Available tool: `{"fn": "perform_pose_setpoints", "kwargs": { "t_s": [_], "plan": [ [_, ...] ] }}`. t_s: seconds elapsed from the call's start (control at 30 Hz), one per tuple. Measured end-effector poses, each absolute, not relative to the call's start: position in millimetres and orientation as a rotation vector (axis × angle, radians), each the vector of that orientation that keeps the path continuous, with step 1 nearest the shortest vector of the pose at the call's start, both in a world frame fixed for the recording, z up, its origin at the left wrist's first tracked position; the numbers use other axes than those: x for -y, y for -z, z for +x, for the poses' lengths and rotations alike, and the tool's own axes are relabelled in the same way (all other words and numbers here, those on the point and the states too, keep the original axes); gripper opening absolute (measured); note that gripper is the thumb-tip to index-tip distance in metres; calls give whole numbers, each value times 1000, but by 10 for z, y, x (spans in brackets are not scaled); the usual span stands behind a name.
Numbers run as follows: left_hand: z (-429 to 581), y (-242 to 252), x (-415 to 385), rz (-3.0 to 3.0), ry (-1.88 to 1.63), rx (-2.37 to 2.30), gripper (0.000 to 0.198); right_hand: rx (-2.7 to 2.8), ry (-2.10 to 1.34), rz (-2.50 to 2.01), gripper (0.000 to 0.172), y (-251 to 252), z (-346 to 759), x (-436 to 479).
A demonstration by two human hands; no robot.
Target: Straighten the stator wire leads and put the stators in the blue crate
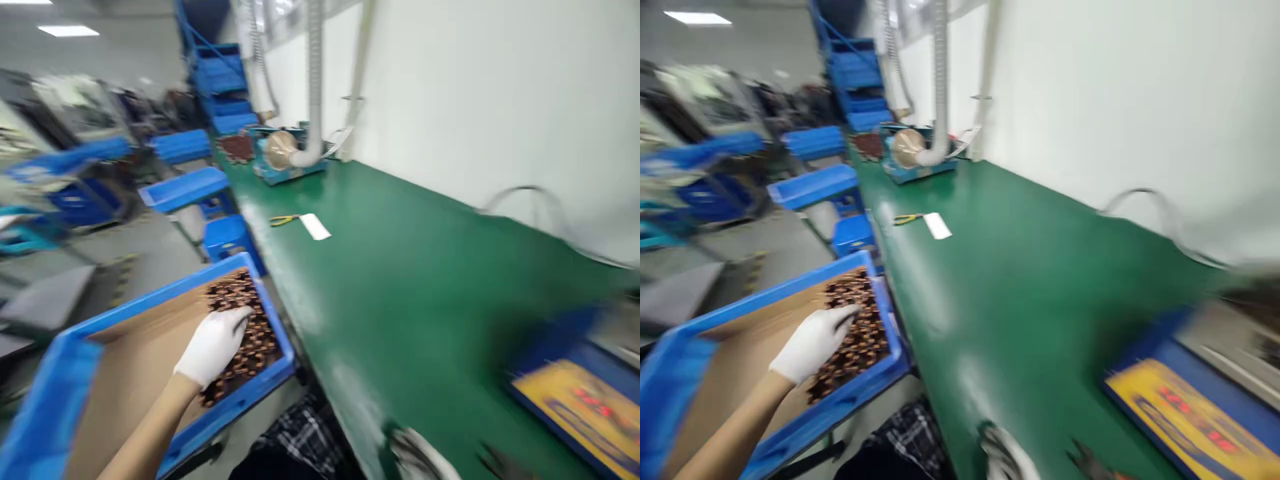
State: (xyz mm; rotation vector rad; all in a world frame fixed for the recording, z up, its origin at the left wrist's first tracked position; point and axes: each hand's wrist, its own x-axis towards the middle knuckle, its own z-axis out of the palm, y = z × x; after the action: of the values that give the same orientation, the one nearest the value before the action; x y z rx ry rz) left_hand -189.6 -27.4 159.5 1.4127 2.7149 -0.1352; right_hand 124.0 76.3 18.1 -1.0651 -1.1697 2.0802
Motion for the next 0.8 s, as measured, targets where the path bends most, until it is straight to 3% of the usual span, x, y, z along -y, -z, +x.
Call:
{"fn": "perform_pose_setpoints", "kwargs": {
  "t_s": [0.17,0.3,0.43,0.57,0.8],
  "plan": [
    [-730,-1147,-300,2344,-470,-1792,28,1412,-1634,-1468,33,-875,1649,-486],
    [152,-894,-472,2528,-663,-1228,25,1078,-1041,-1828,43,-1099,2271,-628],
    [518,-894,-544,2600,-803,-1031,27,933,-408,-2377,50,-1251,2941,-528],
    [495,-959,-605,2706,-915,-953,25,1118,-505,-2746,52,-1210,3085,-494],
    [396,-922,-572,2580,-828,-974,19,1328,-557,-2689,27,-1273,2922,-527]
  ]
}}
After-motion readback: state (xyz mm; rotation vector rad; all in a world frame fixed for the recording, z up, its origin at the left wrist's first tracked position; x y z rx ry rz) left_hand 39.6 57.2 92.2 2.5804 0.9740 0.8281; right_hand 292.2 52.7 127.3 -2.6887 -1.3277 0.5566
